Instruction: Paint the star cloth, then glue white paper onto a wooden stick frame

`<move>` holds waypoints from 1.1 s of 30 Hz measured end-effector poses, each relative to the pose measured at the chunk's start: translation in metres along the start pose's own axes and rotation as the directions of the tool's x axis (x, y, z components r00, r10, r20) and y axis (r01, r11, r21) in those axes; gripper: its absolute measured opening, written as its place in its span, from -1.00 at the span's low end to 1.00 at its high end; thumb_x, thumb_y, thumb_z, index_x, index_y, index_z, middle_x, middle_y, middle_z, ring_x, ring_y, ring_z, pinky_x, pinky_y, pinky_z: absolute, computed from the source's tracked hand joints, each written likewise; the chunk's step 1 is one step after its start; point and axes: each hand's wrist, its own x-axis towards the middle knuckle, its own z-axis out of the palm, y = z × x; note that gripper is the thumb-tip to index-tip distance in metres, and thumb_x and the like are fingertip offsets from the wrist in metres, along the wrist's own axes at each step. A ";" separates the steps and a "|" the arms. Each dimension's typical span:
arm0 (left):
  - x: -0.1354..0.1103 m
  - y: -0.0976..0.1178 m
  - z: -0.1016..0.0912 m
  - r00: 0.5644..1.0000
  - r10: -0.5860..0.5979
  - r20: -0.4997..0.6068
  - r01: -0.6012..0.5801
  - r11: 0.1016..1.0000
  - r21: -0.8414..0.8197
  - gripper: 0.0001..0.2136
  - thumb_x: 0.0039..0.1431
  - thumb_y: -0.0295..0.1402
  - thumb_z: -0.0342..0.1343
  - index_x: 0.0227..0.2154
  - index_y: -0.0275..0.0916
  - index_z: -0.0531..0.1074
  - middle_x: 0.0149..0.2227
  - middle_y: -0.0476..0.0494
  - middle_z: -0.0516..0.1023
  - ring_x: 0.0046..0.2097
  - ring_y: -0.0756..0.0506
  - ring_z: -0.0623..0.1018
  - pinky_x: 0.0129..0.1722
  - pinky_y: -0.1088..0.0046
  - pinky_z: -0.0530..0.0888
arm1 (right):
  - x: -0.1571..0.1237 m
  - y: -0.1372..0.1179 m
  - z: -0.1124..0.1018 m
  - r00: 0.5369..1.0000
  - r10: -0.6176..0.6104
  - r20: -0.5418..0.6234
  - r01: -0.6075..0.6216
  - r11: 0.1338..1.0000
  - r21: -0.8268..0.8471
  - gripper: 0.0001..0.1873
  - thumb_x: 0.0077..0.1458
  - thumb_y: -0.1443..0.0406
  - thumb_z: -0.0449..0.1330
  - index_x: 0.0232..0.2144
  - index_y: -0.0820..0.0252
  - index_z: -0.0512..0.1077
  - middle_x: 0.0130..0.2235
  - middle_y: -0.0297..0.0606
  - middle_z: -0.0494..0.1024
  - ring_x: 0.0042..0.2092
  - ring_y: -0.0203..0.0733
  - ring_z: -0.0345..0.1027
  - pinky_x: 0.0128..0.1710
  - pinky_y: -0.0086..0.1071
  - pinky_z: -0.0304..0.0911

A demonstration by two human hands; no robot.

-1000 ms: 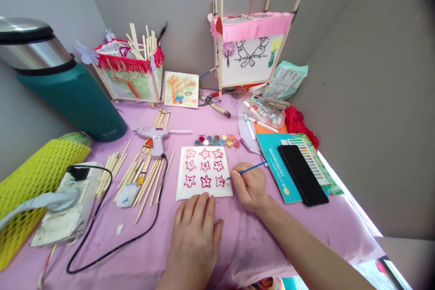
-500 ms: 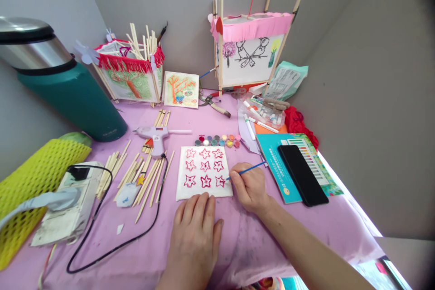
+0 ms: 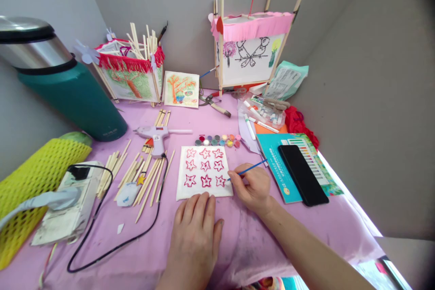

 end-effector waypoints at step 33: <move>-0.001 -0.001 0.000 1.000 0.004 0.007 -0.004 1.000 -0.012 -0.70 0.14 -0.37 0.05 -0.08 -0.36 0.43 -0.07 -0.27 0.49 -0.04 -0.27 0.40 -0.07 0.09 0.36 | -0.004 0.003 0.002 0.999 0.000 0.039 0.002 0.999 -0.034 -0.84 0.09 0.37 0.17 -0.52 0.19 0.31 -0.55 -0.33 0.46 -0.52 -0.33 0.28 -0.49 -0.42 0.11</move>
